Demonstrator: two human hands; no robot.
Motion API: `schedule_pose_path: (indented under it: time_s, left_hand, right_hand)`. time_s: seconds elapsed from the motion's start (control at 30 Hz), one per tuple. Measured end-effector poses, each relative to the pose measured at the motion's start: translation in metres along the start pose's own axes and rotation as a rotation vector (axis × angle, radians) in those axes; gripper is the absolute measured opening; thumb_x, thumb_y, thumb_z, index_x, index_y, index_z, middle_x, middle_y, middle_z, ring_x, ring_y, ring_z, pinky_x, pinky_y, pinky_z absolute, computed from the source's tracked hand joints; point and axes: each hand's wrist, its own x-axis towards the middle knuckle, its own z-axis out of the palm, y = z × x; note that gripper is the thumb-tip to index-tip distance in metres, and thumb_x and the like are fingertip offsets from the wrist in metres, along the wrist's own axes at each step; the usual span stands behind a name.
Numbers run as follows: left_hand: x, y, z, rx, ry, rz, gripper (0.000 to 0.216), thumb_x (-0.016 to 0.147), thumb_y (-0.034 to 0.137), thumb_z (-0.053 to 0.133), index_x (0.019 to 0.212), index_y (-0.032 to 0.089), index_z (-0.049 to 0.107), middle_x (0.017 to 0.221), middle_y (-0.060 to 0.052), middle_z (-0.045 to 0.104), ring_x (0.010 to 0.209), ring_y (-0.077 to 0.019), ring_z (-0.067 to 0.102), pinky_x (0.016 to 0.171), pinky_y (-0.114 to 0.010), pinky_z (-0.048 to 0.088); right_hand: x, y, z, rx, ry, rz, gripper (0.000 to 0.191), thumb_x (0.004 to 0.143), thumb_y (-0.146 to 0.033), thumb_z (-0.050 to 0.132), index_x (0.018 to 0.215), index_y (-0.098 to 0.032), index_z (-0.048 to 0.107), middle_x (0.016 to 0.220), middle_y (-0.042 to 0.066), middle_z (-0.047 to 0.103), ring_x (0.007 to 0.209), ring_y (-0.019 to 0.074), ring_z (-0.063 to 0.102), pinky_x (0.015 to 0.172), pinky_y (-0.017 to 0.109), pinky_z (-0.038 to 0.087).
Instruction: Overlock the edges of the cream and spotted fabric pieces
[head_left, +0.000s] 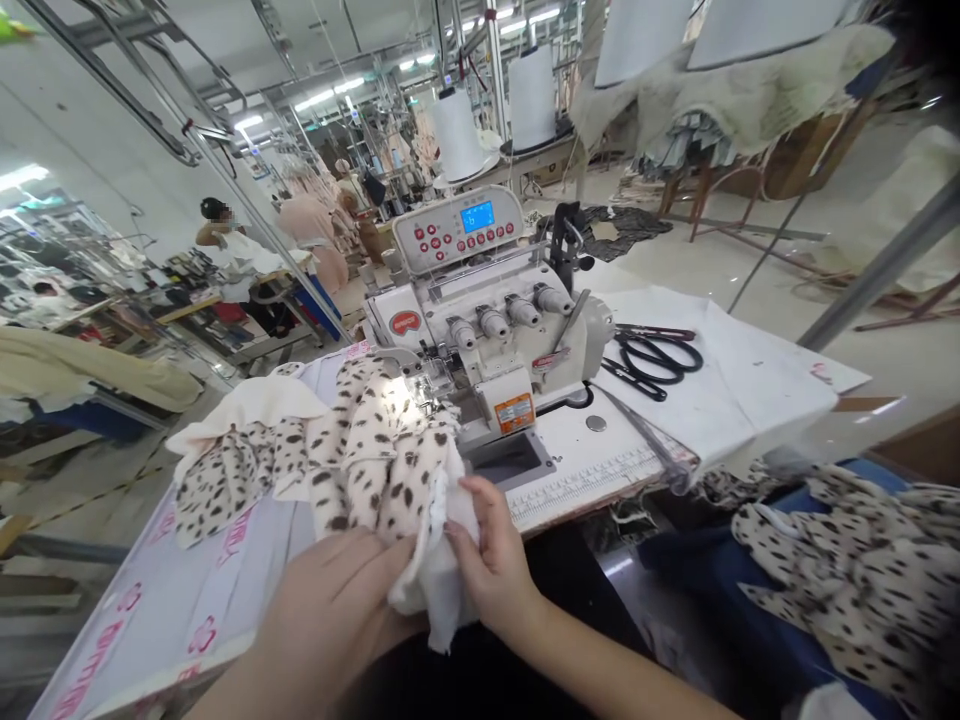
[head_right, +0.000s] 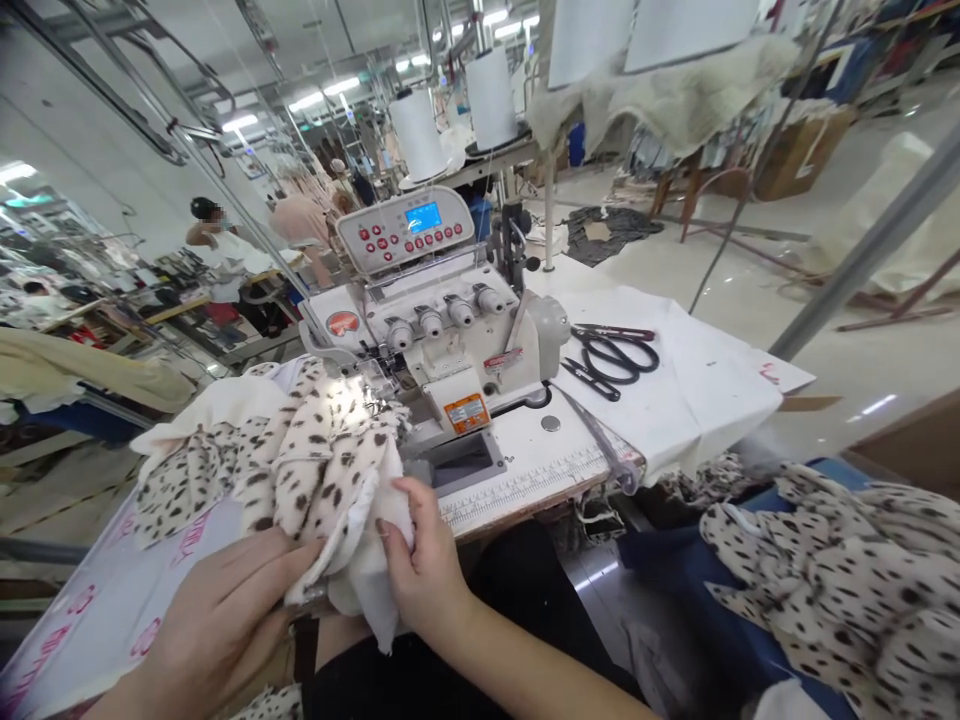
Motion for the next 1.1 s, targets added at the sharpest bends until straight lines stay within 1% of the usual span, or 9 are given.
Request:
schedule_pose_path:
  time_s: [0.1, 0.2, 0.33, 0.43, 0.53, 0.63, 0.73, 0.83, 1.1]
  left_hand:
    - [-0.004, 0.006, 0.006, 0.035, -0.119, 0.053, 0.022, 0.082, 0.009, 0.035, 0.097, 0.012, 0.051, 0.061, -0.003, 0.053, 0.054, -0.0150, 0.049, 0.047, -0.026, 0.040]
    - [-0.012, 0.010, 0.018, 0.057, -0.233, 0.112, 0.032, 0.075, 0.002, 0.041, 0.105, 0.008, 0.050, 0.068, -0.005, 0.057, 0.059, -0.0168, 0.052, 0.050, -0.029, 0.044]
    - [-0.006, 0.011, 0.017, -0.001, -0.252, 0.082, 0.019, 0.080, 0.013, 0.047, 0.097, 0.011, 0.056, 0.070, -0.005, 0.057, 0.062, -0.0173, 0.052, 0.054, -0.032, 0.046]
    - [0.019, 0.004, 0.009, -0.138, -0.181, -0.037, 0.014, 0.084, 0.019, 0.045, 0.090, 0.016, 0.057, 0.081, -0.005, 0.058, 0.076, -0.0166, 0.053, 0.067, -0.031, 0.047]
    - [0.047, -0.011, 0.011, -0.069, -0.027, -0.227, 0.019, 0.085, 0.016, 0.043, 0.100, 0.015, 0.055, 0.099, -0.008, 0.055, 0.094, -0.0177, 0.050, 0.083, -0.032, 0.043]
    - [0.064, -0.026, 0.026, 0.052, -0.091, -0.339, 0.020, 0.085, 0.018, 0.043, 0.100, 0.013, 0.055, 0.095, -0.008, 0.056, 0.090, -0.0198, 0.049, 0.082, -0.036, 0.042]
    - [0.069, -0.033, 0.039, 0.104, -0.153, -0.386, 0.015, 0.084, 0.017, 0.043, 0.086, 0.013, 0.058, 0.084, -0.007, 0.055, 0.080, -0.0194, 0.048, 0.074, -0.036, 0.041]
    - [0.069, -0.037, 0.044, 0.047, -0.130, -0.382, 0.015, 0.085, 0.017, 0.041, 0.077, 0.013, 0.054, 0.080, -0.006, 0.054, 0.077, -0.0180, 0.047, 0.071, -0.034, 0.040]
    - [0.060, -0.041, 0.042, -0.131, -0.072, -0.346, 0.016, 0.086, 0.018, 0.042, 0.082, 0.014, 0.057, 0.085, -0.006, 0.056, 0.082, -0.0163, 0.048, 0.077, -0.034, 0.040]
  right_hand:
    - [0.004, 0.000, -0.002, 0.042, -0.097, 0.044, 0.014, 0.081, -0.020, 0.042, 0.084, -0.019, 0.056, 0.082, 0.004, 0.058, 0.081, 0.0179, 0.053, 0.075, 0.028, 0.044]
    - [0.013, -0.007, -0.008, 0.188, -0.187, 0.189, 0.028, 0.087, -0.028, 0.035, 0.073, -0.017, 0.056, 0.071, 0.002, 0.055, 0.072, 0.0160, 0.050, 0.068, 0.026, 0.042]
    - [0.023, -0.015, -0.015, 0.017, -0.223, 0.244, 0.032, 0.082, -0.044, 0.047, 0.066, -0.016, 0.053, 0.063, -0.001, 0.049, 0.064, 0.0140, 0.045, 0.062, 0.024, 0.039]
    - [0.025, -0.017, -0.013, 0.000, -0.279, 0.240, 0.031, 0.080, -0.044, 0.050, 0.067, -0.016, 0.054, 0.062, -0.002, 0.047, 0.063, 0.0131, 0.043, 0.061, 0.023, 0.038]
    - [0.022, -0.015, -0.012, 0.110, -0.307, 0.250, 0.032, 0.082, -0.043, 0.048, 0.066, -0.015, 0.051, 0.062, -0.002, 0.044, 0.062, 0.0119, 0.041, 0.060, 0.023, 0.037]
    - [0.019, -0.013, -0.012, 0.132, -0.293, 0.251, 0.033, 0.081, -0.043, 0.050, 0.062, -0.016, 0.048, 0.060, -0.003, 0.039, 0.059, 0.0111, 0.036, 0.057, 0.023, 0.035]
    - [0.020, -0.013, -0.013, 0.094, -0.291, 0.240, 0.035, 0.080, -0.044, 0.050, 0.059, -0.017, 0.046, 0.058, -0.003, 0.037, 0.058, 0.0113, 0.034, 0.055, 0.023, 0.034]
    - [0.023, -0.016, -0.014, 0.049, -0.298, 0.240, 0.036, 0.079, -0.044, 0.051, 0.056, -0.017, 0.041, 0.058, -0.004, 0.033, 0.057, 0.0104, 0.031, 0.055, 0.022, 0.032]
    - [0.025, -0.022, -0.018, 0.168, -0.356, 0.324, 0.036, 0.077, -0.045, 0.052, 0.058, -0.017, 0.040, 0.060, -0.004, 0.033, 0.058, 0.0102, 0.031, 0.055, 0.022, 0.030]
